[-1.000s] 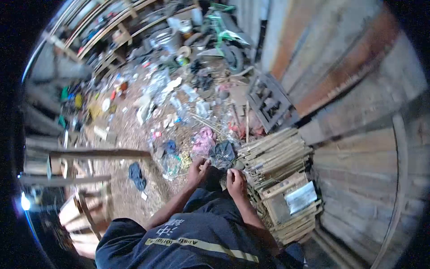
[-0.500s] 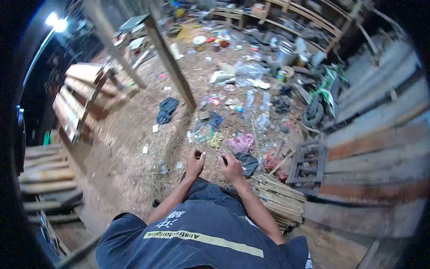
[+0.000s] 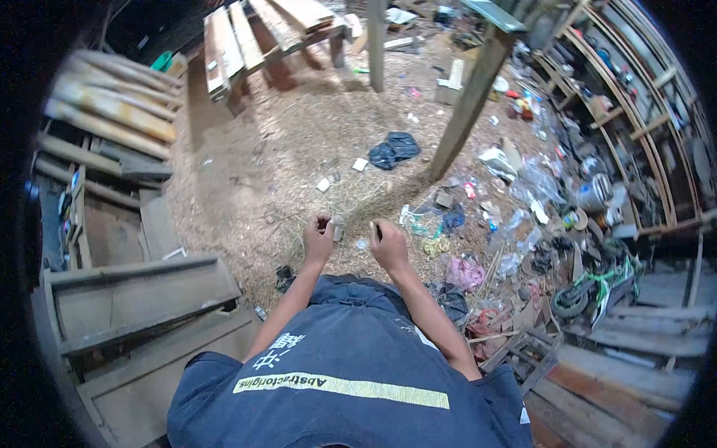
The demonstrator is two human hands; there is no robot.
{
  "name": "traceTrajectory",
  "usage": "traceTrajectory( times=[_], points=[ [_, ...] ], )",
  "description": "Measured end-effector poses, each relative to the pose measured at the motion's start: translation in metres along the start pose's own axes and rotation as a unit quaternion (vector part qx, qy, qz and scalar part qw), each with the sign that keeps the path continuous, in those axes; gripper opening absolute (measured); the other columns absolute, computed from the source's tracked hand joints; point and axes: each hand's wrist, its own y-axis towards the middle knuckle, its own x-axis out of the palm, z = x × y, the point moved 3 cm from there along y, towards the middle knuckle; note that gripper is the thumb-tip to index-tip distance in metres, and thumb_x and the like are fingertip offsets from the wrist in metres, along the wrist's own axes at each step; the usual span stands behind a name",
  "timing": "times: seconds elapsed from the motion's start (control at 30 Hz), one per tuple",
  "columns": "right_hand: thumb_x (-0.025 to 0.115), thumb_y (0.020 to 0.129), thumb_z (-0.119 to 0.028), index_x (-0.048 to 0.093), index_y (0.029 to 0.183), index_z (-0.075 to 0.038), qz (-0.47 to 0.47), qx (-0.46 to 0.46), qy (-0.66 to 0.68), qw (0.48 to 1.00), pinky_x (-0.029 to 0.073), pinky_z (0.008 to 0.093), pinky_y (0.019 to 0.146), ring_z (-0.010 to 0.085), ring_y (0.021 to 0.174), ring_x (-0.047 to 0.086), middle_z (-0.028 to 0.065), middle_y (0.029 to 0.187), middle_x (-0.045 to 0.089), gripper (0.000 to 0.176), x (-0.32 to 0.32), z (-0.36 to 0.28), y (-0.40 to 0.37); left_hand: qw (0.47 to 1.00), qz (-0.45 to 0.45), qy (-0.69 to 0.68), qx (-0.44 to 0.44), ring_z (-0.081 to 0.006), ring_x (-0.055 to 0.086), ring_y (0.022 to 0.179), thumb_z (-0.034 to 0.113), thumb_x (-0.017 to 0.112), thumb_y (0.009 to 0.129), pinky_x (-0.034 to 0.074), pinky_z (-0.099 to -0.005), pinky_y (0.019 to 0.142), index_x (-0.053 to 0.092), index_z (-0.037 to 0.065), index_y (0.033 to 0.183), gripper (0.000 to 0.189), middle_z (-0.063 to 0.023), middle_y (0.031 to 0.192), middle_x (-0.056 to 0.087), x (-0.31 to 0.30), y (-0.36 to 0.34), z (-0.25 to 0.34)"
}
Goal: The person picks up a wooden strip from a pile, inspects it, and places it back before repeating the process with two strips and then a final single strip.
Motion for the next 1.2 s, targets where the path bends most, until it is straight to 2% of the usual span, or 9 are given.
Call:
traceTrajectory(
  times=[0.07, 0.27, 0.5, 0.6, 0.63, 0.73, 0.77, 0.9, 1.2],
  points=[
    [0.063, 0.091, -0.016, 0.062, 0.085, 0.000, 0.034, -0.067, 0.014, 0.997, 0.048, 0.0408, 0.061, 0.0349, 0.068, 0.063, 0.0199, 0.075, 0.063, 0.017, 0.018, -0.015, 0.028, 0.997, -0.018, -0.050, -0.059, -0.0124, 0.062, 0.068, 0.011, 0.062, 0.090, 0.049, -0.0283, 0.064, 0.062, 0.001, 0.095, 0.011, -0.0055, 0.076, 0.065, -0.015, 0.018, -0.008],
    [0.068, 0.087, -0.020, 0.062, 0.086, -0.001, -0.123, -0.026, 0.024, 0.992, 0.050, 0.0414, 0.063, 0.0329, 0.071, 0.066, 0.0182, 0.077, 0.065, 0.020, 0.077, -0.031, 0.110, 0.994, 0.072, -0.023, -0.074, -0.0115, 0.062, 0.070, 0.014, 0.062, 0.092, 0.050, -0.0277, 0.065, 0.064, 0.002, 0.094, 0.012, -0.0050, 0.080, 0.067, -0.043, 0.068, -0.016],
    [0.060, 0.090, -0.013, 0.060, 0.090, -0.002, -0.169, -0.156, 0.025, 0.973, 0.047, 0.0478, 0.063, 0.0437, 0.074, 0.060, 0.0225, 0.078, 0.062, 0.011, 0.137, -0.040, 0.249, 0.983, 0.158, 0.002, -0.095, -0.0124, 0.061, 0.071, 0.015, 0.064, 0.090, 0.049, -0.0270, 0.066, 0.064, 0.002, 0.093, 0.014, -0.0066, 0.080, 0.067, -0.048, 0.179, -0.019],
    [0.060, 0.090, -0.015, 0.057, 0.089, -0.003, -0.182, -0.224, 0.000, 0.958, 0.047, 0.0496, 0.064, 0.0434, 0.075, 0.060, 0.0233, 0.078, 0.061, 0.013, 0.154, -0.045, 0.327, 0.976, 0.201, -0.009, -0.083, -0.0123, 0.061, 0.071, 0.014, 0.065, 0.089, 0.049, -0.0273, 0.066, 0.064, 0.001, 0.092, 0.013, -0.0062, 0.080, 0.067, -0.041, 0.240, -0.023],
    [0.062, 0.089, -0.015, 0.058, 0.092, -0.004, -0.228, -0.181, 0.003, 0.957, 0.048, 0.0480, 0.064, 0.0419, 0.075, 0.060, 0.0207, 0.078, 0.061, 0.012, 0.157, -0.050, 0.350, 0.970, 0.219, -0.020, -0.102, -0.0128, 0.061, 0.071, 0.013, 0.066, 0.088, 0.049, -0.0277, 0.066, 0.064, 0.001, 0.092, 0.012, -0.0064, 0.080, 0.067, -0.039, 0.259, -0.018],
    [0.063, 0.089, -0.015, 0.058, 0.092, -0.005, -0.211, -0.236, 0.017, 0.948, 0.048, 0.0467, 0.063, 0.0392, 0.075, 0.062, 0.0178, 0.080, 0.063, 0.012, 0.167, -0.071, 0.406, 0.963, 0.259, -0.014, -0.069, -0.0125, 0.061, 0.071, 0.012, 0.066, 0.087, 0.049, -0.0277, 0.066, 0.064, 0.001, 0.093, 0.012, -0.0066, 0.080, 0.067, -0.035, 0.308, -0.002],
    [0.064, 0.089, -0.016, 0.059, 0.092, -0.005, -0.219, -0.229, 0.023, 0.948, 0.049, 0.0457, 0.064, 0.0372, 0.074, 0.063, 0.0161, 0.082, 0.063, 0.012, 0.174, -0.075, 0.420, 0.963, 0.249, -0.023, -0.099, -0.0058, 0.055, 0.073, 0.012, 0.066, 0.089, 0.047, -0.0236, 0.067, 0.065, 0.002, 0.095, 0.012, -0.0008, 0.083, 0.065, -0.034, 0.320, 0.001],
    [0.064, 0.089, -0.016, 0.059, 0.090, -0.005, -0.243, -0.251, 0.017, 0.937, 0.049, 0.0455, 0.063, 0.0368, 0.071, 0.063, 0.0160, 0.080, 0.064, 0.013, 0.201, -0.085, 0.460, 0.948, 0.286, -0.035, -0.135, -0.0068, 0.057, 0.075, 0.011, 0.064, 0.090, 0.047, -0.0241, 0.069, 0.065, 0.001, 0.098, 0.013, -0.0013, 0.084, 0.066, -0.043, 0.352, 0.007],
    [0.065, 0.089, -0.017, 0.059, 0.087, -0.003, -0.319, -0.193, -0.011, 0.928, 0.050, 0.0468, 0.063, 0.0391, 0.072, 0.064, 0.0180, 0.079, 0.065, 0.016, 0.290, -0.092, 0.531, 0.924, 0.343, -0.056, -0.157, -0.0086, 0.060, 0.076, 0.009, 0.065, 0.090, 0.049, -0.0241, 0.071, 0.065, 0.001, 0.095, 0.010, -0.0033, 0.085, 0.066, -0.077, 0.426, -0.030]
  ],
)
